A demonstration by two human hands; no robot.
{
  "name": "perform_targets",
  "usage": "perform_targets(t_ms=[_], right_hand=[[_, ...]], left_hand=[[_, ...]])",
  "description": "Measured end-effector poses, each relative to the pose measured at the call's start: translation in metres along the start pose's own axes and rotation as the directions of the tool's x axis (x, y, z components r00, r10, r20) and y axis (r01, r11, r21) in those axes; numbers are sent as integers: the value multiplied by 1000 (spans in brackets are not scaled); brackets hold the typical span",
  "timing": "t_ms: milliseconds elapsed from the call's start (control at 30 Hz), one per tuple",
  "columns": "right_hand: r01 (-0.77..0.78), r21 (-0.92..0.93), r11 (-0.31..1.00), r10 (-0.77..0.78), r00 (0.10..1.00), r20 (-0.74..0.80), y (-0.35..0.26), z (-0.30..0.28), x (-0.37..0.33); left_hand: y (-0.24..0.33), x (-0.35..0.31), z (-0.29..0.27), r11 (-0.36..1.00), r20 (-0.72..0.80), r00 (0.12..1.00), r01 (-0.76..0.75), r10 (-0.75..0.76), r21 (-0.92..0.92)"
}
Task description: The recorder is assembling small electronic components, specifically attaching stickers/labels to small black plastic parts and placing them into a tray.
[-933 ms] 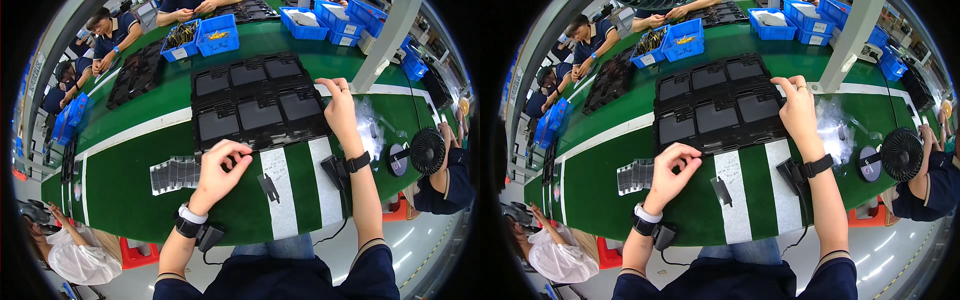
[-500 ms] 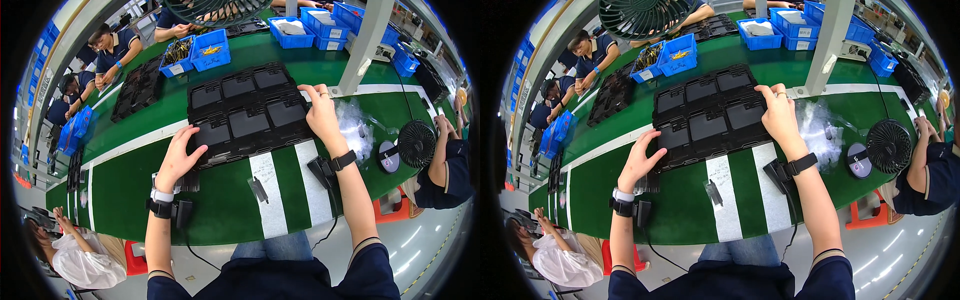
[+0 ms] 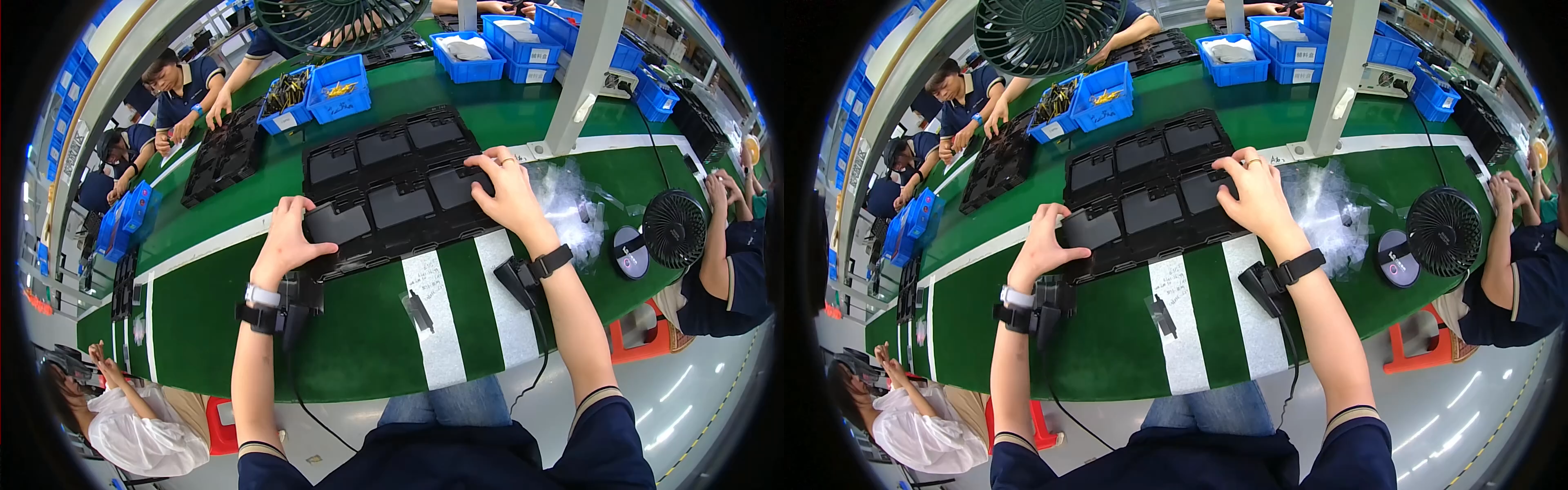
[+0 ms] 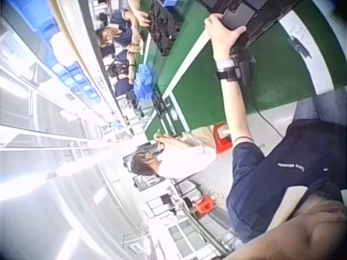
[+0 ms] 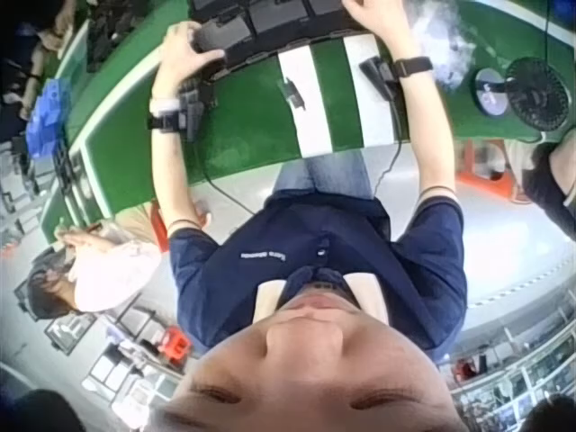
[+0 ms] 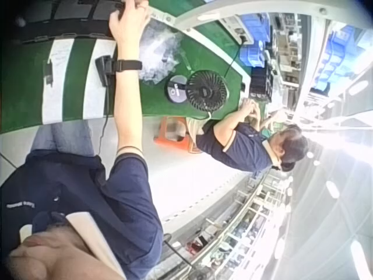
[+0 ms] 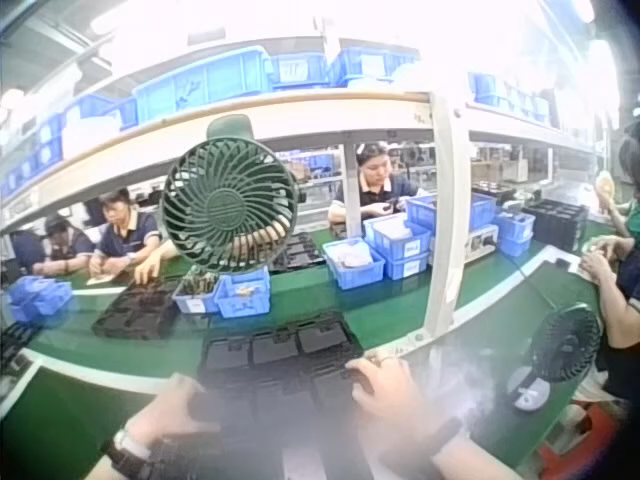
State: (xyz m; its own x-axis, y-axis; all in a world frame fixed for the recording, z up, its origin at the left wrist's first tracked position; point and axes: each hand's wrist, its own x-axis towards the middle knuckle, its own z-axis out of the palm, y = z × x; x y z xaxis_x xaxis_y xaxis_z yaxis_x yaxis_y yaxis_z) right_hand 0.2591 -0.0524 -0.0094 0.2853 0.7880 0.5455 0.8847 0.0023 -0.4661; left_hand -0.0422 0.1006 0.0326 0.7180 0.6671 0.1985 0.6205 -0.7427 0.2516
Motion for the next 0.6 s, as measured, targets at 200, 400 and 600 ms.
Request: perform_targets(t_ms=[200, 400, 600], right_hand=[[258, 298, 919, -288, 956, 60, -27, -7, 5], [299, 551, 779, -572, 700, 427, -78, 5, -23], [348, 422, 837, -546, 558, 624, -94, 0, -33]], left_hand=[[20, -12, -10, 846, -204, 975, -40, -82, -532], [41, -21, 6, 812, -264, 963, -110, -56, -573], [53, -29, 15, 782, -81, 993, 13, -81, -623]])
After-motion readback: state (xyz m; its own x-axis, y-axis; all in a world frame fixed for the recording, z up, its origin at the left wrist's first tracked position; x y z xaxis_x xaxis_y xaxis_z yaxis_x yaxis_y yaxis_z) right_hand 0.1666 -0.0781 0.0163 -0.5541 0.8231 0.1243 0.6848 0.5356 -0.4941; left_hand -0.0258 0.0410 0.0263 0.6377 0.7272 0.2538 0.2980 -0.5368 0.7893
